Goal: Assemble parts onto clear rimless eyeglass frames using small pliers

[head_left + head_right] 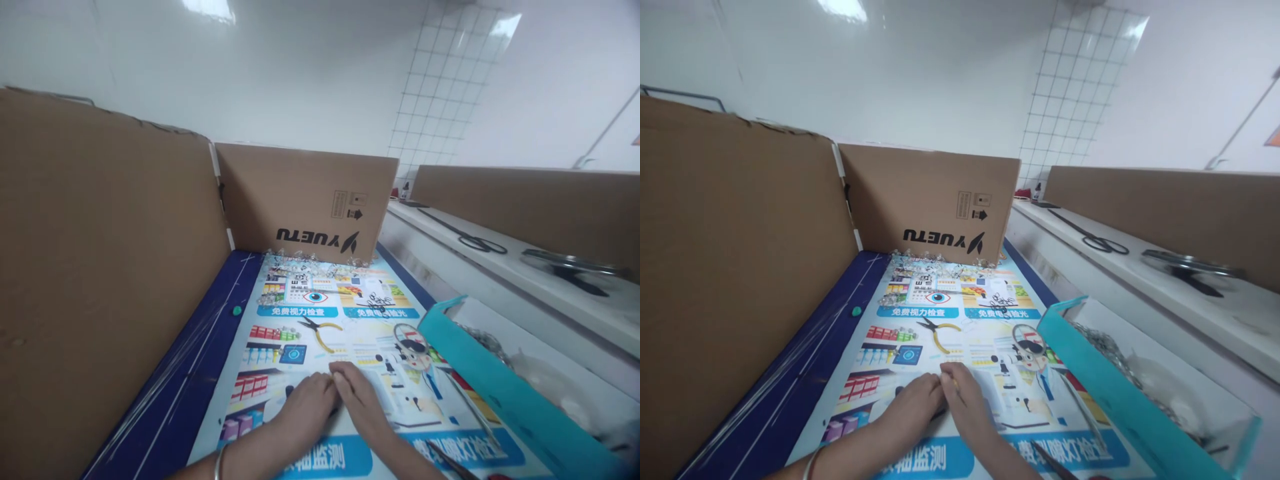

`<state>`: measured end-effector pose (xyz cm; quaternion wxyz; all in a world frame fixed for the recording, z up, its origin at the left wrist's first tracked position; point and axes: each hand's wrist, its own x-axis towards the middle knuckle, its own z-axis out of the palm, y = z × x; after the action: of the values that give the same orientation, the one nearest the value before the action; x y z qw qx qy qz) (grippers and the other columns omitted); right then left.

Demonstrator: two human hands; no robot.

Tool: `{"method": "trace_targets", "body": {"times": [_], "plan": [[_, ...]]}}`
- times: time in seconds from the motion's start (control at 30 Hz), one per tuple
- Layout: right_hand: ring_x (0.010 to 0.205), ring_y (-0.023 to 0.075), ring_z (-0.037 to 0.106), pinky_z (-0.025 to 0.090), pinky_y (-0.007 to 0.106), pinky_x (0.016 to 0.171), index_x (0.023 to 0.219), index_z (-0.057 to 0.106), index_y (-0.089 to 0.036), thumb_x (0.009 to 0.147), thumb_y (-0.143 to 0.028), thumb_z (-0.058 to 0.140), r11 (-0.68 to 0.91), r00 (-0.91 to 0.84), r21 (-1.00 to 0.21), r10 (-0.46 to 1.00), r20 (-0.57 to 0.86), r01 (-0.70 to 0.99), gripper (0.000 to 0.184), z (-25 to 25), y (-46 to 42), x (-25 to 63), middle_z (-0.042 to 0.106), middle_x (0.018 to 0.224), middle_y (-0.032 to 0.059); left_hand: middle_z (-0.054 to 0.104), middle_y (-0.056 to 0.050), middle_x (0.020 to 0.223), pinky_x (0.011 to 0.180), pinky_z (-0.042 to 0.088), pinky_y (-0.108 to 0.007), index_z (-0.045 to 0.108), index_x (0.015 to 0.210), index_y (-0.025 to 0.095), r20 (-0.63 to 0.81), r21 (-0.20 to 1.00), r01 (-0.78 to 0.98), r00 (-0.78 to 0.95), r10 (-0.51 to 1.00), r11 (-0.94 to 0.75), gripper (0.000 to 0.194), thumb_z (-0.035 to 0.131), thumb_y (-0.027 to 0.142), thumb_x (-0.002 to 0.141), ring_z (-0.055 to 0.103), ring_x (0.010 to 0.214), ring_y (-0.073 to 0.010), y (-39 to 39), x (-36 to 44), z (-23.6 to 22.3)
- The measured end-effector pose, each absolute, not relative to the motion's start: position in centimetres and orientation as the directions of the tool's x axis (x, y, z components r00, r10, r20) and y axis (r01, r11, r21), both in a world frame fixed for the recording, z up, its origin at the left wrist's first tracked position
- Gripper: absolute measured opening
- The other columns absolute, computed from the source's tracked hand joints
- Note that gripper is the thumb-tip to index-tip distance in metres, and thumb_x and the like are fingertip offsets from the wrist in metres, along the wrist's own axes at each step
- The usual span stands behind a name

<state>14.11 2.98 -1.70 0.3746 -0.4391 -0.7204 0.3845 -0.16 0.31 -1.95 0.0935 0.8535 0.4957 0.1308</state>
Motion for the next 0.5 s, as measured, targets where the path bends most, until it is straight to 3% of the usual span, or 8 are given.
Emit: {"method": "trace_targets", "body": {"times": [0.17, 0.3, 0.5], "plan": [[0.090, 0.0175, 0.055, 0.044, 0.029, 0.081, 0.091, 0.059, -0.019, 0.083, -0.041, 0.042, 0.346, -0.299, -0.860, 0.923, 0.240, 0.375, 0.029, -1.8, 3.6, 14.3, 0.061, 0.093, 0.0056, 0.057, -0.008, 0.095, 0.072, 0.044, -0.036, 0.051, 0.104, 0.014, 0.122, 0.104, 0.842, 0.517, 0.847, -0.529, 0.023, 0.045, 0.013, 0.082, 0.052, 0.086, -0.0227, 0.5, 0.2, -2.2], [0.088, 0.0178, 0.056, 0.045, 0.030, 0.079, 0.091, 0.060, -0.020, 0.082, -0.037, 0.044, 0.373, -0.297, -0.821, 0.918, 0.261, 0.432, 0.025, -2.0, 4.3, 14.8, 0.061, 0.092, 0.0060, 0.057, -0.007, 0.095, 0.072, 0.044, -0.038, 0.051, 0.105, 0.014, 0.138, 0.086, 0.834, 0.531, 0.836, -0.544, 0.026, 0.044, 0.010, 0.081, 0.052, 0.086, -0.0233, 0.4, 0.4, -2.0], [0.102, 0.0218, 0.051, 0.038, 0.038, 0.092, 0.100, 0.060, -0.020, 0.076, -0.029, 0.048, 0.410, -0.279, -0.695, 0.912, 0.301, 0.591, 0.028, -2.2, 5.1, 15.0, 0.060, 0.105, 0.0076, 0.057, -0.011, 0.093, 0.072, 0.043, -0.040, 0.053, 0.108, 0.012, 0.169, 0.126, 0.828, 0.525, 0.834, -0.546, 0.029, 0.044, 0.012, 0.081, 0.052, 0.087, -0.0245, 0.4, 0.1, -1.8]]}}
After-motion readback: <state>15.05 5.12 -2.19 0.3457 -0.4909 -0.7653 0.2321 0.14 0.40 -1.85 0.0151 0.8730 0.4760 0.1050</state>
